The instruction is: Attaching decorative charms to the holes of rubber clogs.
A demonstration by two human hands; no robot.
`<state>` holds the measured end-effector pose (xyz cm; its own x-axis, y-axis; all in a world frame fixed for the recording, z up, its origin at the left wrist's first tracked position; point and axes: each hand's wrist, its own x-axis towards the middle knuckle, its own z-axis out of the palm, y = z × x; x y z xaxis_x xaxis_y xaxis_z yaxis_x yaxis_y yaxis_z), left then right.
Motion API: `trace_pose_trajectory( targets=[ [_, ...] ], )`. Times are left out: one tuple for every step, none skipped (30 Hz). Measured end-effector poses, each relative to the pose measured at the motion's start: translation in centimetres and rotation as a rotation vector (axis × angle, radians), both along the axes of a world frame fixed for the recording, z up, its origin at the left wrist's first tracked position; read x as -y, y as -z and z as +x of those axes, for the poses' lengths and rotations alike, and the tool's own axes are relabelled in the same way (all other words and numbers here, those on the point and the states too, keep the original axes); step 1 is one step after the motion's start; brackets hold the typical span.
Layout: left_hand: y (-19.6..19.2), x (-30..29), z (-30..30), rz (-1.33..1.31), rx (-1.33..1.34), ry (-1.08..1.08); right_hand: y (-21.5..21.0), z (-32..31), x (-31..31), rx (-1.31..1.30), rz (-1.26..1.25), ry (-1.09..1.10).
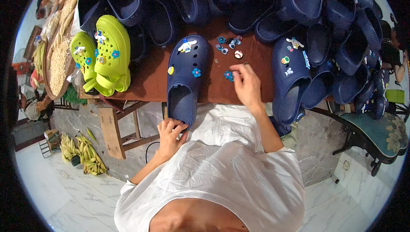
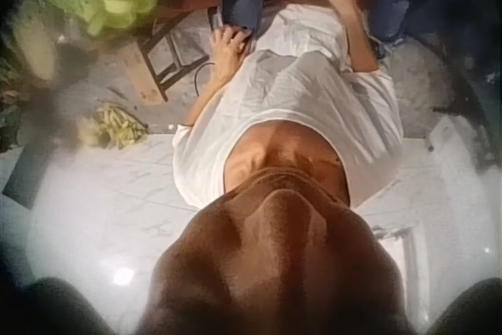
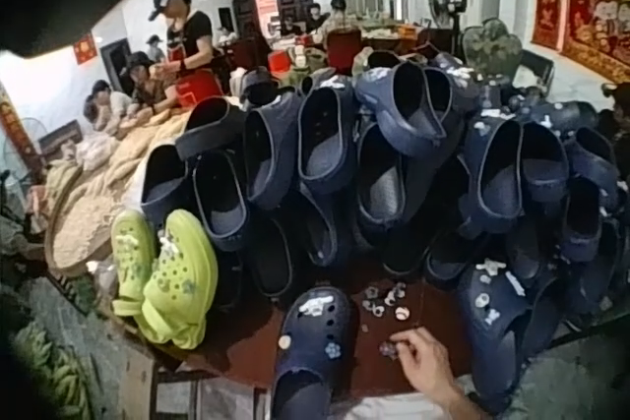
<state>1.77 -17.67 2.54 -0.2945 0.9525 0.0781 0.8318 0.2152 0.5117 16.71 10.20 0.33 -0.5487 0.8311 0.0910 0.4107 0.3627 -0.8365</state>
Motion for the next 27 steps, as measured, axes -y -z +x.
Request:
trace_pose_trajectory(
  targets=[
    [-1.0, -0.7, -0.3, 0.007, 0.043, 0.022, 0.0, 0.5, -0.4, 0.045, -0.003, 0.013],
    [-1.8, -1.5, -0.5, 0.003, 0.048, 0.020, 0.1, 1.0, -0.7, 0.089, -0.005, 0.024],
    [-2.4, -2.5, -0.7, 0.059, 0.117, 0.000, 0.3, 1.3, -0.8, 0.081, -0.040, 0.022],
    [-2.7, -3.3, -0.9, 0.116, 0.186, -0.022, 0.4, 1.4, -0.7, 0.085, -0.044, 0.019],
    [-2.4, -4.3, -1.5, 0.200, 0.228, -0.023, 0.4, 1.4, -0.6, 0.095, -0.045, -0.004],
    [-2.6, -5.2, -1.7, 0.251, 0.269, -0.058, 0.5, 1.5, -0.5, 0.104, -0.045, -0.027],
    [-2.8, -6.3, -1.7, 0.242, 0.380, -0.126, 0.6, 1.3, -0.2, 0.105, -0.047, -0.031],
    [-2.8, -7.3, -1.7, 0.236, 0.488, -0.195, 0.7, 1.0, 0.1, 0.101, 0.010, -0.050],
    [-1.5, -8.0, -1.6, 0.231, 0.587, -0.234, 0.8, 0.8, 0.3, 0.096, 0.067, -0.068],
    [-0.9, -8.8, -1.5, 0.234, 0.586, -0.239, 1.0, 0.8, 0.3, 0.096, 0.068, -0.074],
    [-0.6, -9.4, -1.3, 0.216, 0.908, -0.354, 1.1, 0.8, 0.3, 0.128, 0.086, -0.089],
    [-0.2, -10.1, -1.2, 0.195, 1.229, -0.468, 1.2, 0.7, 0.3, 0.161, 0.104, -0.105],
    [1.0, -10.5, -1.5, 0.226, 1.478, -0.543, 1.1, 0.7, 0.4, 0.157, 0.102, -0.112],
    [1.5, -11.1, -1.7, 0.227, 1.475, -0.546, 1.1, 0.7, 0.3, 0.182, 0.089, -0.110],
    [1.8, -11.5, -2.0, 0.260, 1.710, -0.689, 1.1, 0.7, 0.3, 0.206, 0.076, -0.109],
    [2.2, -11.9, -2.3, 0.296, 1.943, -0.836, 1.0, 0.7, 0.2, 0.205, 0.075, -0.114],
    [3.2, -12.4, -2.8, 0.400, 2.036, -0.757, 0.9, 0.6, 0.2, 0.180, 0.056, -0.095],
    [4.0, -12.6, -2.9, 0.409, 2.034, -0.762, 0.8, 0.5, 0.1, 0.155, 0.037, -0.076],
    [3.1, -13.8, -2.6, 0.404, 1.998, -0.958, 0.8, 0.4, 0.0, 0.157, 0.035, -0.076],
    [2.5, -14.7, -2.3, 0.404, 1.948, -1.153, 0.6, 0.2, -0.1, 0.094, 0.017, -0.038],
    [2.7, -15.2, -2.3, 0.410, 1.948, -1.157, 0.3, 0.0, -0.2, 0.030, -0.001, -0.001],
    [3.0, -15.6, -2.3, 0.497, 2.008, -1.075, 0.1, -0.2, -0.4, 0.030, -0.002, -0.004],
    [3.2, -15.9, -2.3, 0.584, 2.063, -0.990, -0.1, -0.4, -0.5, 0.013, -0.007, -0.007],
    [3.2, -16.0, -2.2, 0.588, 2.062, -0.994, -0.3, -0.7, -0.7, -0.003, -0.013, -0.011],
    [3.3, -16.2, -2.1, 0.587, 2.063, -0.965, -0.4, -1.1, -0.7, -0.001, -0.014, -0.012],
    [3.4, -16.4, -1.9, 0.587, 2.063, -0.937, -0.6, -1.6, -0.7, -0.060, -0.011, -0.022],
    [3.4, -16.6, -1.8, 0.587, 2.063, -0.908, -0.8, -2.2, -0.6, -0.119, -0.008, -0.031]
  ],
)
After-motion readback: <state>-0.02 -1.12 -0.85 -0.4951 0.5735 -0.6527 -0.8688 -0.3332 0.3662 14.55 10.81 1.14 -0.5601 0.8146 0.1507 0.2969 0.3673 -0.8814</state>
